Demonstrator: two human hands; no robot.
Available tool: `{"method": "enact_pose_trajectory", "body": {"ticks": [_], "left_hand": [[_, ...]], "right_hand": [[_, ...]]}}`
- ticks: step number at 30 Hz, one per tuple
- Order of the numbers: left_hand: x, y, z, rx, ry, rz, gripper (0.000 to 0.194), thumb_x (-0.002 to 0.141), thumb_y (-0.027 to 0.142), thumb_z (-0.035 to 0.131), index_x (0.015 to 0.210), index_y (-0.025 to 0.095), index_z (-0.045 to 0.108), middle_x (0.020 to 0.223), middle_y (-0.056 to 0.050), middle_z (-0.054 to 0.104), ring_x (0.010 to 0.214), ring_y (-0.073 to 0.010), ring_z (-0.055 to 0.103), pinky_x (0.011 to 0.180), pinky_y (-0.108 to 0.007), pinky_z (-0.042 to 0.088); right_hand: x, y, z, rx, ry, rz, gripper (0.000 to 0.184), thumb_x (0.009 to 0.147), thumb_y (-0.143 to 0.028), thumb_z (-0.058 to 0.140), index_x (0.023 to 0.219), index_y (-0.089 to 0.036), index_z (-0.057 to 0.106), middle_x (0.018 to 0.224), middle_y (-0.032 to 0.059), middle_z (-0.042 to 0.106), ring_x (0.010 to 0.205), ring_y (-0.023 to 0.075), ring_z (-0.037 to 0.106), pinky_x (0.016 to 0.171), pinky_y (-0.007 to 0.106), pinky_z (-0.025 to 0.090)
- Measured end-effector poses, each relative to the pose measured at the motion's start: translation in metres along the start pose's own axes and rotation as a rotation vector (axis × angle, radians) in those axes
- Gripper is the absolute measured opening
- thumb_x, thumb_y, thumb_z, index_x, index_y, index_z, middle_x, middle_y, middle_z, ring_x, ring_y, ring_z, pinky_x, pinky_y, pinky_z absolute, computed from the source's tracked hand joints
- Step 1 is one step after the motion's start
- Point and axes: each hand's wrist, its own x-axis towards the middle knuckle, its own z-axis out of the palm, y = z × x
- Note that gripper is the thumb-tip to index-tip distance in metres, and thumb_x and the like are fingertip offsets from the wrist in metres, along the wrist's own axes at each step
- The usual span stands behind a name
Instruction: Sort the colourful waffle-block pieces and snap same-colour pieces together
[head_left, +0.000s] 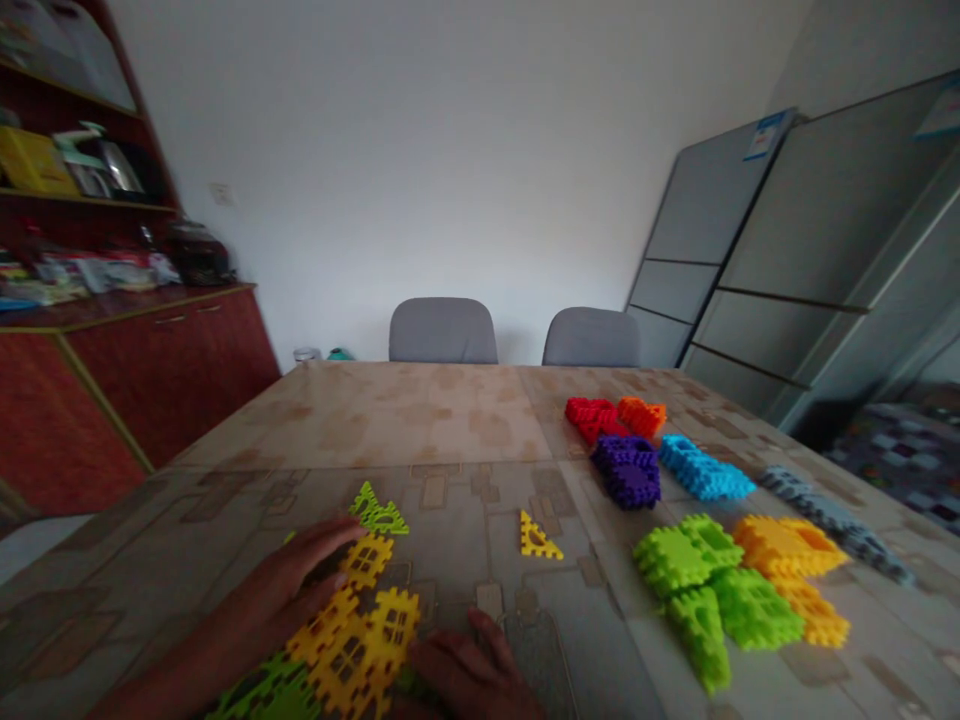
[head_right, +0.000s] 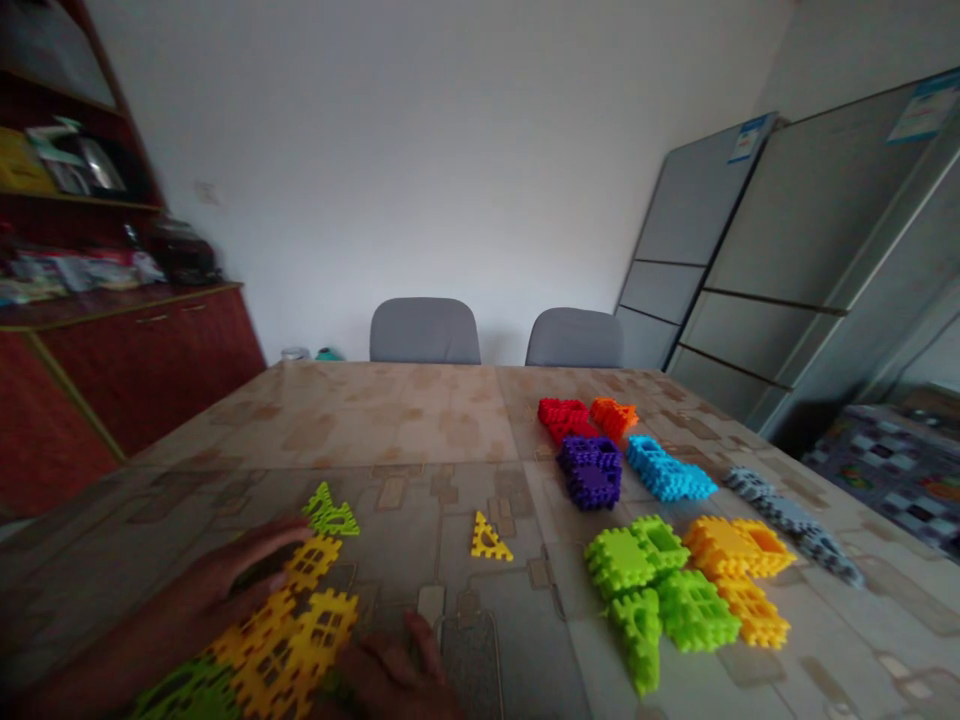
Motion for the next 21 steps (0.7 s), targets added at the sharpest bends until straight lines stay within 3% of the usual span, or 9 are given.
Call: {"method": "enact_pose_trajectory", "body": {"ticks": [5,8,11,15,21], "left_hand": [[0.001,0.007,-0.003,-0.023,-0.030,-0.008,0.039,0.090,0.046,0.058,0.124,0.033,0.072,0.137,-0.003,0.067,0.127,-0.0306,0.062,0.109,-0.040,0.045],[0.004,0.009,-0.009,-0.036,0.003,-0.019,0.037,0.088,0.047,0.060,0.119,0.035,0.074,0.134,-0.002,0.069,0.125,-0.0311,0.063,0.110,-0.041,0.044],[0.004,0.008,-0.012,-0.062,0.029,-0.023,0.035,0.088,0.046,0.061,0.120,0.039,0.073,0.135,0.002,0.068,0.126,-0.0297,0.063,0.110,-0.039,0.044],[0.001,0.006,-0.011,-0.073,0.082,-0.027,0.033,0.086,0.046,0.064,0.118,0.043,0.073,0.135,0.007,0.067,0.126,-0.0295,0.061,0.111,-0.043,0.042],[-0.002,0.019,0.000,-0.146,0.184,-0.064,0.033,0.077,0.047,0.065,0.106,0.039,0.077,0.122,0.005,0.075,0.116,-0.0308,0.067,0.109,-0.043,0.042]], "right_hand": [[0.004,0.001,-0.011,-0.096,0.000,-0.147,0.020,0.101,-0.045,0.056,0.113,-0.033,0.063,0.117,-0.0031,0.076,0.106,0.0176,0.069,0.114,0.042,0.041],[0.008,-0.002,-0.027,-0.168,0.059,-0.220,0.016,0.102,-0.042,0.054,0.106,-0.030,0.065,0.116,-0.0026,0.075,0.105,0.0157,0.067,0.111,0.037,0.042],[0.014,-0.004,-0.048,-0.162,0.023,-0.258,0.022,0.101,-0.041,0.056,0.118,-0.028,0.062,0.122,0.0010,0.073,0.107,0.0172,0.065,0.105,0.036,0.045],[0.018,-0.005,-0.073,-0.157,-0.080,-0.203,0.044,0.093,-0.045,0.065,0.130,-0.023,0.056,0.127,0.0067,0.070,0.110,0.0223,0.062,0.099,0.038,0.047],[0.019,-0.007,-0.088,-0.035,-0.282,-0.094,0.043,0.089,-0.033,0.071,0.129,-0.020,0.059,0.119,0.0061,0.072,0.108,0.0218,0.063,0.101,0.033,0.045]]}}
